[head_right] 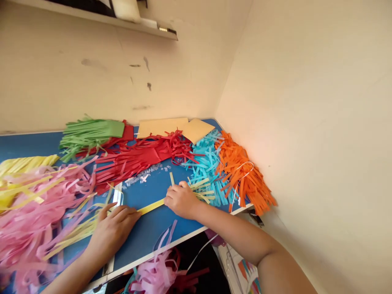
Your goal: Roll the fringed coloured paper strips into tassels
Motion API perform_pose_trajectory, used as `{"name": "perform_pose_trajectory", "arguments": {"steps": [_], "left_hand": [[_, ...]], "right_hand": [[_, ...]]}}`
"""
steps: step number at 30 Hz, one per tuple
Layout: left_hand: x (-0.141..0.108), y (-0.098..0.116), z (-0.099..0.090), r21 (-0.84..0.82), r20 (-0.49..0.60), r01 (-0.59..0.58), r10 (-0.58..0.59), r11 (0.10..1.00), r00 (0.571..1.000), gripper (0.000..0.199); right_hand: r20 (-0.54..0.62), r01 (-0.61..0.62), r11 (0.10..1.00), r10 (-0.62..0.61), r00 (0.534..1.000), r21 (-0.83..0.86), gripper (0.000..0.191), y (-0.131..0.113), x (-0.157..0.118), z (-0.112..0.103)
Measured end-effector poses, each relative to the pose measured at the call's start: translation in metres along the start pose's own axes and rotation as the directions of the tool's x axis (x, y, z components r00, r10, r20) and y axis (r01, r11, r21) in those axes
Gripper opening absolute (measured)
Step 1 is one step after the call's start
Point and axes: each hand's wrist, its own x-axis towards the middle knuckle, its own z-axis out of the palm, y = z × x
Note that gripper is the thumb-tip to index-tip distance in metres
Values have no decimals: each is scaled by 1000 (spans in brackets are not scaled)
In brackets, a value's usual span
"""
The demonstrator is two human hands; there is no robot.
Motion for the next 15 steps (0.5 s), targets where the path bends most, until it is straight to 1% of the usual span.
{"name": "perform_pose_trajectory", "arguments": {"steps": [3, 6, 8, 11, 15], "left_hand": [[-13, -10, 3, -104, -6, 52, -53, 993, 999, 28], [-13, -13, 4, -194, 31, 179, -176, 965, 984, 31], [-10, -13, 4, -227, 52, 251, -245, 941, 968, 36], [-7, -11, 1, -208, 74, 307, -298, 929, 952, 37], [0, -8, -2, -149, 132, 324, -306, 934, 943, 34]], "right_hand": [[50, -92, 988, 86, 995, 122, 15, 13, -6, -2], [125, -183, 955, 157, 980, 234, 13, 18, -4, -6], [156, -220, 935, 182, 971, 278, 11, 18, 0, -8], [183, -256, 925, 211, 960, 280, 12, 16, 4, -10], [202, -297, 922, 251, 947, 247, 15, 13, 10, -8]]}}
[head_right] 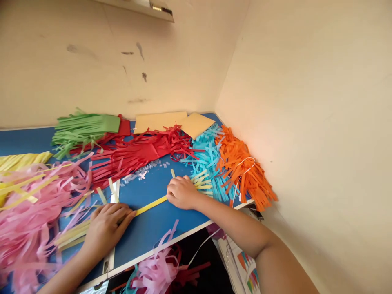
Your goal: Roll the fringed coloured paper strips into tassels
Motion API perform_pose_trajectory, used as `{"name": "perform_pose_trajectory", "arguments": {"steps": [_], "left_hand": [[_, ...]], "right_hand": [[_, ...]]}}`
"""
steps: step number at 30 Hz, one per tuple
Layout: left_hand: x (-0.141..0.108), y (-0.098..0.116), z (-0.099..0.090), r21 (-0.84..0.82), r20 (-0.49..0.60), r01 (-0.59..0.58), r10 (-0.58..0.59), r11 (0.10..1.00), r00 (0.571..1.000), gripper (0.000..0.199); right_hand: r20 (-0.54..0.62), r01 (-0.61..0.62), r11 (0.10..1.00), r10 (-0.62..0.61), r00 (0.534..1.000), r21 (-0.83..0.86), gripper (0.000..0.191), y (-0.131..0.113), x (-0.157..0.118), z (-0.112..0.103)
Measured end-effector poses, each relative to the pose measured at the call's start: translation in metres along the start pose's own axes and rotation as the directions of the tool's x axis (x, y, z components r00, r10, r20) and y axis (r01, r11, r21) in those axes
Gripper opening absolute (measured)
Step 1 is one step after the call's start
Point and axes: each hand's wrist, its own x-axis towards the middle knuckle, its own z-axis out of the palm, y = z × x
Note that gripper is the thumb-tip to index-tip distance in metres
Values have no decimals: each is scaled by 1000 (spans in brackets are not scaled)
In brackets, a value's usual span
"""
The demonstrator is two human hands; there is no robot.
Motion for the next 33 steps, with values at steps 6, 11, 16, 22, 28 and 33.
{"name": "perform_pose_trajectory", "arguments": {"steps": [6, 11, 16, 22, 28, 33], "left_hand": [[11, 7, -2, 148, 52, 2, -9, 989, 999, 28], [11, 13, -5, 264, 6, -218, 224, 940, 975, 24], [13, 22, -8, 226, 10, -297, 303, 928, 953, 31], [25, 33, -5, 254, -85, -305, 335, 918, 938, 24], [23, 33, 2, 375, -141, -327, 402, 868, 905, 27], [-1, 10, 5, 272, -106, -310, 348, 911, 931, 29]], "right_hand": [[38, -75, 996, 77, 996, -48, 16, -3, 8, -2], [-106, 185, 965, -207, 973, -184, 9, -3, -1, -6], [-75, 451, 843, -490, 868, -292, 21, -6, 3, 3], [-116, 332, 903, -373, 921, -272, 19, -14, 9, 7], [-144, 329, 885, -391, 909, -331, 20, -32, 4, 17], [-181, 281, 940, -316, 932, -192, 23, -9, -8, 22]]}}
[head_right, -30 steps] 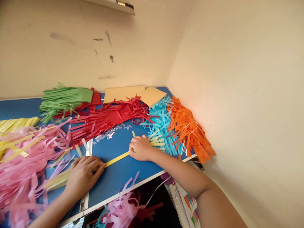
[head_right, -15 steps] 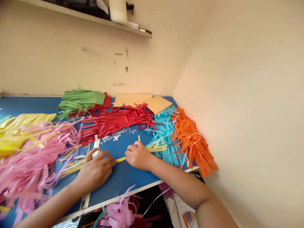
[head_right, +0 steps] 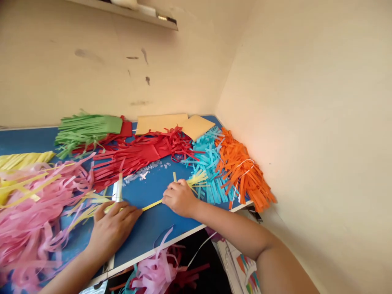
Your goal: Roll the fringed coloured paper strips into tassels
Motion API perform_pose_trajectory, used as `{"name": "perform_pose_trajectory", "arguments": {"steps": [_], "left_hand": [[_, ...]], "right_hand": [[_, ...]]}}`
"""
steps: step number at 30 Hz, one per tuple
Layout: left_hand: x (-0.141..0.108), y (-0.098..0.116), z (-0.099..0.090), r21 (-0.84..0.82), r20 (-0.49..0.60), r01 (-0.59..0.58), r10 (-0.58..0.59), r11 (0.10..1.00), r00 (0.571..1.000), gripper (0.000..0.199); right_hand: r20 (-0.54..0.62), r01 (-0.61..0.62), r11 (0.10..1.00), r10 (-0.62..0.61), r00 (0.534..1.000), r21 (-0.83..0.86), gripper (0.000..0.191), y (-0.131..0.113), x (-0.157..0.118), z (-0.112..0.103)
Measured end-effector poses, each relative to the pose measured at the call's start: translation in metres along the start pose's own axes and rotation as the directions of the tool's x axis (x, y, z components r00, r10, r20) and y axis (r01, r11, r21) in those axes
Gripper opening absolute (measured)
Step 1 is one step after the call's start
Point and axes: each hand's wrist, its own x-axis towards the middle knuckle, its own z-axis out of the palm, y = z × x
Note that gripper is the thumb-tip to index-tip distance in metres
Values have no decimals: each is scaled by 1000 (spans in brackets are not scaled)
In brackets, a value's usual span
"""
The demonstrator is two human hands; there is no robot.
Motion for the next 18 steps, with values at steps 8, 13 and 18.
{"name": "perform_pose_trajectory", "arguments": {"steps": [8, 13, 18], "left_hand": [[-13, -11, 8, -354, 113, 336, -317, 873, 942, 40], [-6, -6, 7, -294, 137, 379, -353, 878, 925, 41], [5, 1, -1, -59, 146, 306, -295, 950, 944, 30]], "right_hand": [[125, -301, 911, 276, 953, 281, 13, 25, -5, -7], [160, -353, 893, 320, 934, 278, 12, 19, 2, -10], [170, -374, 921, 353, 920, 107, 13, 9, 9, -17]]}}
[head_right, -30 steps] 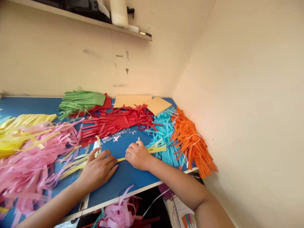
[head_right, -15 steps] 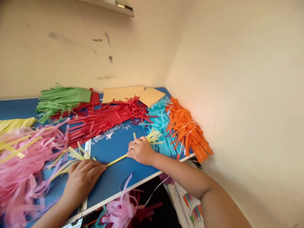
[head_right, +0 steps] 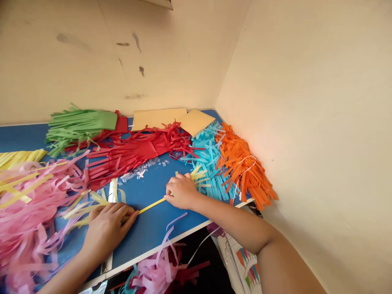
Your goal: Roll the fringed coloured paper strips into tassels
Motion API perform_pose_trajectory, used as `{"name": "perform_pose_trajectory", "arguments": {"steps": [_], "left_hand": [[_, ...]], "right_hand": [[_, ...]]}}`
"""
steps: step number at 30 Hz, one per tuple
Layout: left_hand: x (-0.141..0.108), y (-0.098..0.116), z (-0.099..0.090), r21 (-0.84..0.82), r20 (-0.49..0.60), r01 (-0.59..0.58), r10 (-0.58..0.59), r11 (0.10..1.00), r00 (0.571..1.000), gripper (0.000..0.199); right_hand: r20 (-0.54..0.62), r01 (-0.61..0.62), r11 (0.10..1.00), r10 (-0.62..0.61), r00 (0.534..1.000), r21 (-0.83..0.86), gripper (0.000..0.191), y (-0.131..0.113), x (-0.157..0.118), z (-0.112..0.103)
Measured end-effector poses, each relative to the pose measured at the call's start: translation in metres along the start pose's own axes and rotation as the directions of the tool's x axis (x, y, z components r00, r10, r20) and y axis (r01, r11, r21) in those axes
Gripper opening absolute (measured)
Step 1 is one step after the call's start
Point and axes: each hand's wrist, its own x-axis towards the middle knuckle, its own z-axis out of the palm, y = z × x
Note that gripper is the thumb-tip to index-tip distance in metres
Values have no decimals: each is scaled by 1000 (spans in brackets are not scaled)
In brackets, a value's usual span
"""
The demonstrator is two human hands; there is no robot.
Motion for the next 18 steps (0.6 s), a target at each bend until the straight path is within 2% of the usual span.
{"name": "perform_pose_trajectory", "arguments": {"steps": [2, 5, 9, 11, 13, 15, 18], "left_hand": [[1, 4, -3, 82, -6, -124, 125, 989, 992, 21], [1, 9, -4, 145, -9, -305, 309, 941, 951, 36], [10, 16, 3, 144, -64, -391, 403, 909, 913, 27], [18, 21, 7, 156, -115, -386, 405, 909, 907, 24], [25, 24, 4, 177, -168, -384, 413, 906, 895, 27], [24, 28, -8, 173, -240, -393, 426, 903, 872, 30], [5, 34, -43, 101, -369, -385, 394, 917, 842, 24]], "right_hand": [[-38, 168, 983, -172, 984, -78, 9, -2, -3, -1], [-73, 429, 888, -445, 893, -167, 15, 0, -6, -1], [-95, 533, 777, -591, 801, -334, 28, 5, -2, 4], [-61, 556, 736, -622, 781, -388, 30, 5, 3, 5], [-53, 533, 766, -587, 808, -360, 26, -1, 5, 2], [-106, 473, 844, -510, 854, -252, 23, -14, -1, -8], [-226, 352, 933, -327, 917, 77, 22, -46, -18, -35]]}}
